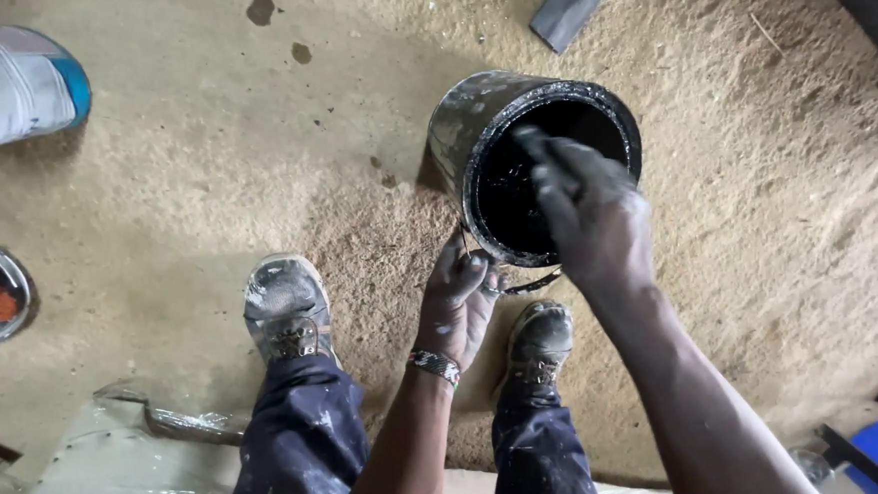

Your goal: The person scrapes a metal frame with a tool, then opens a paint can and pours its contents into a larger bucket. They add liquid from a green container and stir the mixture with a stick.

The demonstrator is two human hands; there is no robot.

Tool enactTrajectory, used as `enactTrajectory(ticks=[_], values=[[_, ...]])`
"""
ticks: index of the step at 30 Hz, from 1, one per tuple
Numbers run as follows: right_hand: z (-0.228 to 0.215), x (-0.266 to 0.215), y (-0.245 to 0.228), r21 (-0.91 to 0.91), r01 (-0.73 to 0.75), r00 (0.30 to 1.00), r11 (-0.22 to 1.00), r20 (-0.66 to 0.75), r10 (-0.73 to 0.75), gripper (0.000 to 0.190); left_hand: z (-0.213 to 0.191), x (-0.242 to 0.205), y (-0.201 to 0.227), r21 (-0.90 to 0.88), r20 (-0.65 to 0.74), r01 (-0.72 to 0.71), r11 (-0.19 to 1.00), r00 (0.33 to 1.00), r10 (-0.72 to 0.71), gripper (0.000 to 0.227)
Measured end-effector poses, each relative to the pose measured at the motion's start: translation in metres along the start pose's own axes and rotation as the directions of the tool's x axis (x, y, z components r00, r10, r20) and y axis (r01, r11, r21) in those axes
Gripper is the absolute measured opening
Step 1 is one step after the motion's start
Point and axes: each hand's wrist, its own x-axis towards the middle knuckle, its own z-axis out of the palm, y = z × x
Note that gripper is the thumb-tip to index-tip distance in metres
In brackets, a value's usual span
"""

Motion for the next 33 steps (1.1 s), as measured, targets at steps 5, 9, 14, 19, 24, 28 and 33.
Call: enactTrajectory(ticks=[5,9,14,19,24,28,33], values=[[0.005,-0.018,-0.008,-0.060,-0.120,0.985,0.991,0.116,0.126,0.038,-0.012,0.016,-0.032,0.033,-0.070,-0.023,0.999,0.997,0.025,0.046],[0.005,0.009,-0.024,0.143,0.035,0.998,0.989,0.052,-0.043,0.036,-0.023,0.020,-0.039,0.072,-0.064,-0.033,0.997,0.997,0.037,0.035],[0.002,-0.020,-0.004,-0.077,-0.111,0.978,0.991,0.168,0.123,0.039,-0.039,0.022,-0.051,0.101,-0.028,-0.074,0.992,0.997,0.077,0.042],[-0.015,-0.001,-0.011,0.171,-0.020,0.999,0.985,0.052,0.011,0.033,0.033,-0.017,0.005,0.154,0.001,-0.007,0.988,1.000,0.007,0.035],[0.005,-0.024,0.000,0.136,-0.285,0.938,0.949,0.245,0.246,0.047,0.062,0.005,0.012,0.621,-0.099,0.061,0.781,0.995,0.001,0.044],[-0.036,-0.043,-0.009,0.212,-0.439,0.895,0.873,0.181,0.406,0.046,0.142,-0.075,0.056,0.663,-0.156,0.089,0.744,0.988,0.021,0.048],[-0.094,-0.102,-0.003,0.122,-0.361,0.931,0.925,0.110,0.349,0.040,0.146,-0.157,0.069,0.721,-0.391,0.228,0.654,0.913,0.113,0.109]])
